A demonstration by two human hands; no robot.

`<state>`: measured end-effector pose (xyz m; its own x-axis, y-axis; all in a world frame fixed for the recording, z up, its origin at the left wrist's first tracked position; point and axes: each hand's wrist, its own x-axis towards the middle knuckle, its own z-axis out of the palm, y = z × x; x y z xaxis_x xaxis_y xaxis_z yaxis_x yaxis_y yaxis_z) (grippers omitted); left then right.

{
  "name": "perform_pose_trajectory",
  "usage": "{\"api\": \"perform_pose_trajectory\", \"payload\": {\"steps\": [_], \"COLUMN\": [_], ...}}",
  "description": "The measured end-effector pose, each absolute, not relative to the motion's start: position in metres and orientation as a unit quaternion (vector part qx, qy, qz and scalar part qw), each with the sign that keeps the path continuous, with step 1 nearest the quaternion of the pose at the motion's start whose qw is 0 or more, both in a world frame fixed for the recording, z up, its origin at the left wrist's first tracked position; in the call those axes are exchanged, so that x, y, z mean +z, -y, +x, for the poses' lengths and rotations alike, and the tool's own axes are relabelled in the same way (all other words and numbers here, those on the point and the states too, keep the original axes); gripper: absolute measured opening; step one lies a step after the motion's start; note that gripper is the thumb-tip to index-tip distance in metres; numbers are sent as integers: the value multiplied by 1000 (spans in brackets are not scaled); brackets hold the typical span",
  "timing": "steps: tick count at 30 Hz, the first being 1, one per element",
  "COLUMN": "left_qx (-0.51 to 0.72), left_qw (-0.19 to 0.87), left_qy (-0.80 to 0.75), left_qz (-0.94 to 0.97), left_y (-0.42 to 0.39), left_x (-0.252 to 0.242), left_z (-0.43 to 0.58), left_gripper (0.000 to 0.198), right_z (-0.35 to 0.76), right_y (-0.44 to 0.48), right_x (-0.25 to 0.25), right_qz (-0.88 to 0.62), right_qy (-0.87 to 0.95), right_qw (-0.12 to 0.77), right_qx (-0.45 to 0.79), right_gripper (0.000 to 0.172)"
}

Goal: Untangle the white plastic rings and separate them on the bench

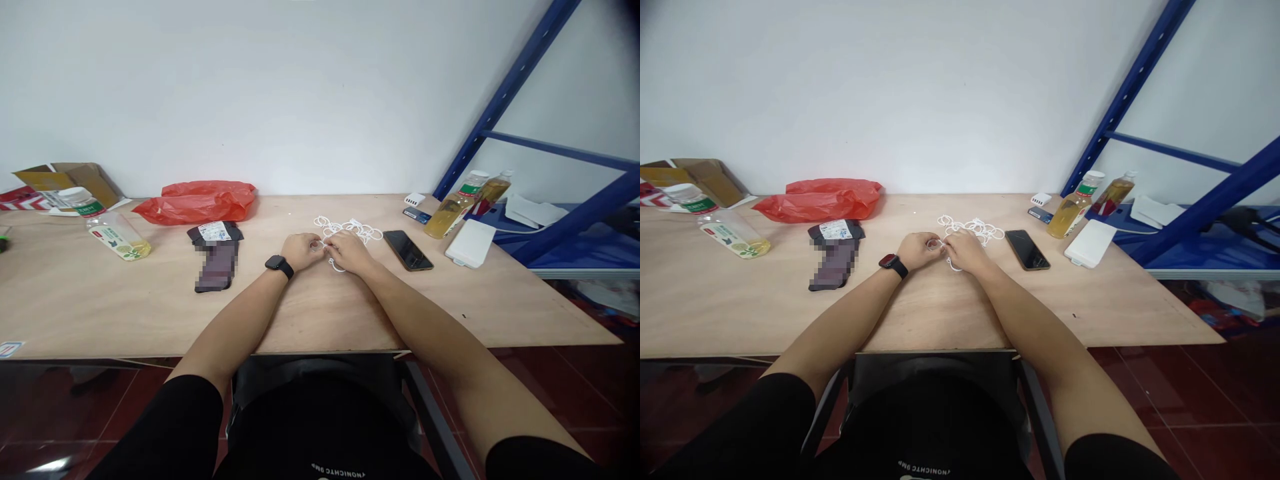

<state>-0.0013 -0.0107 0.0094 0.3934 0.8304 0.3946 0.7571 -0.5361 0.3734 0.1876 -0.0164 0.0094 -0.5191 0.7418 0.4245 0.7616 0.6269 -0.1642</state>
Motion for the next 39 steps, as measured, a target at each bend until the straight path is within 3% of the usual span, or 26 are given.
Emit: {"api": "perform_pose_trajectory", "payload": {"steps": [39], "left_qx": [253], "left_qw": [66], "left_qy": [-495], "left_qz": [829], "left_y": [12], "left_x": [13], "left_z": [-1], "left_gripper": [37], "right_z": [187], "right_y": [15], "right_x": [9], "right_qz": [-432], "right_qy": [867], "right_qw": [247], "right_qx": [-7], "right_gripper": [19]}}
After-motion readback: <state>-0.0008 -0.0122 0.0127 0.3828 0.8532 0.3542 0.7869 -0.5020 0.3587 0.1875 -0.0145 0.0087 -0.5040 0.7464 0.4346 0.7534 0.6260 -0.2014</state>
